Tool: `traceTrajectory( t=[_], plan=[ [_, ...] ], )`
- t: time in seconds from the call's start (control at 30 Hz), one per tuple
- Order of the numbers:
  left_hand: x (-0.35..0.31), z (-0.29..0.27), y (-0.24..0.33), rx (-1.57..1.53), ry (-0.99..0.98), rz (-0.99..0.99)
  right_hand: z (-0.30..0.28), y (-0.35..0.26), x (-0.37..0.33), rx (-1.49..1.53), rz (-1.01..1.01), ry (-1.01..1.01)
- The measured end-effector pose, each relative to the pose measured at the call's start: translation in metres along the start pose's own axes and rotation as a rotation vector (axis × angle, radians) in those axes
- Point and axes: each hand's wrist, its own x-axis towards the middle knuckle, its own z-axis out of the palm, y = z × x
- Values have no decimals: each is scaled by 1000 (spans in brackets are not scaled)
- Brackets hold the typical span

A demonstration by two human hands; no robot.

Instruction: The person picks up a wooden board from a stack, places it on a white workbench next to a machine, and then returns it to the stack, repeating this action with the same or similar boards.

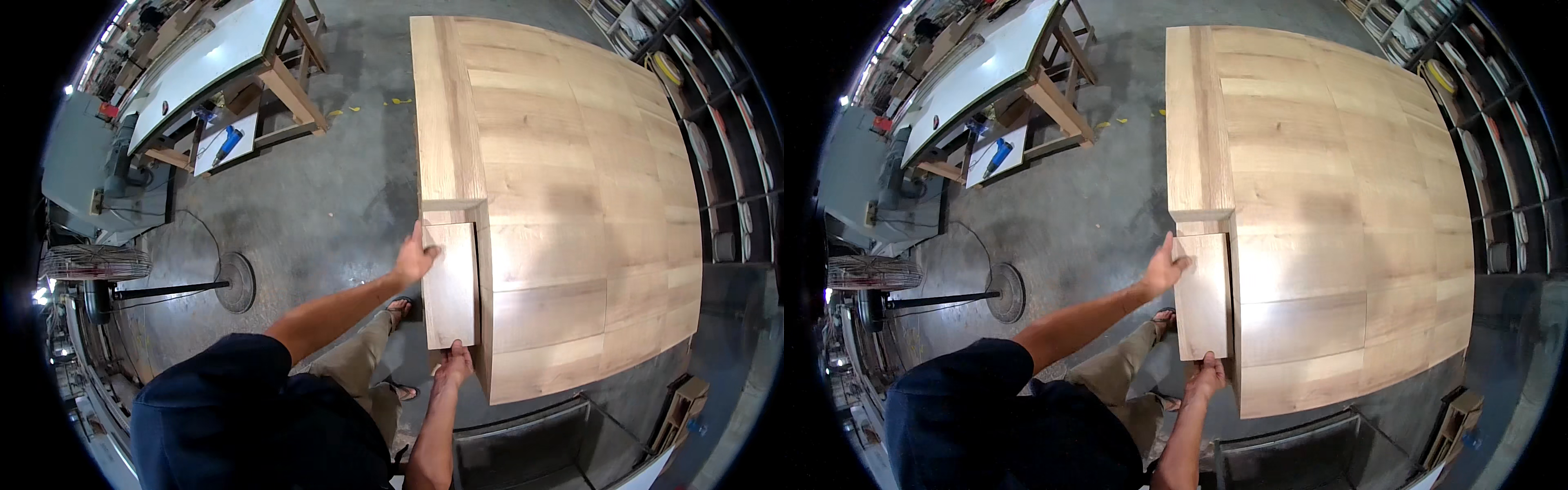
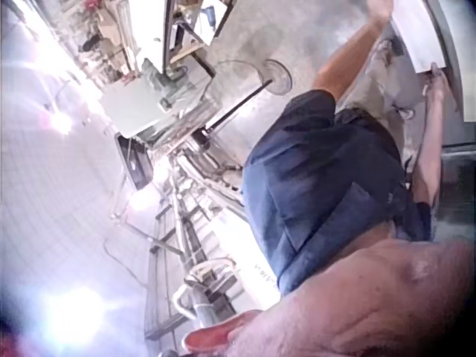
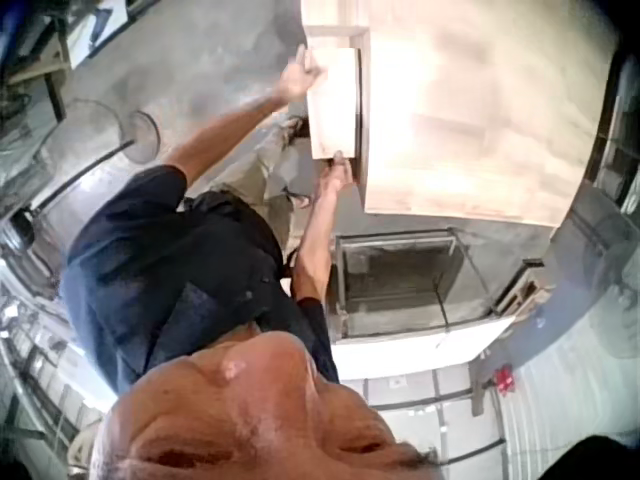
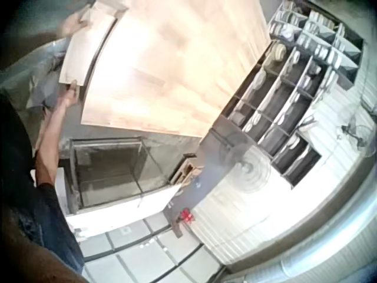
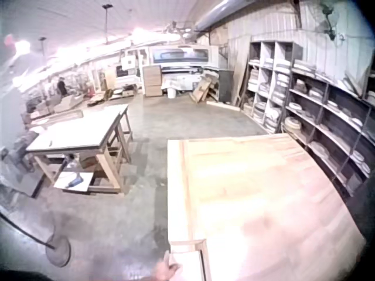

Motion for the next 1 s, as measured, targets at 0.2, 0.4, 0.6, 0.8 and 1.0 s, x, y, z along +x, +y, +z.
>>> traceTrajectory(
  t=[0.2,0.4,0.6,0.8,1.0],
  plan=[
    [31,33,-40,-539,35,-200,27,-10,-1,-142,76,73],
    [38,53,-52,-470,70,-195,36,-7,3,-119,35,50],
    [46,56,-55,-505,67,-204,51,-16,-2,-218,110,150],
    [46,54,-53,-853,-93,-351,35,-20,16,-112,191,-88],
    [48,56,-58,-928,-198,-359,4,-15,21,-51,261,-176]
  ],
)
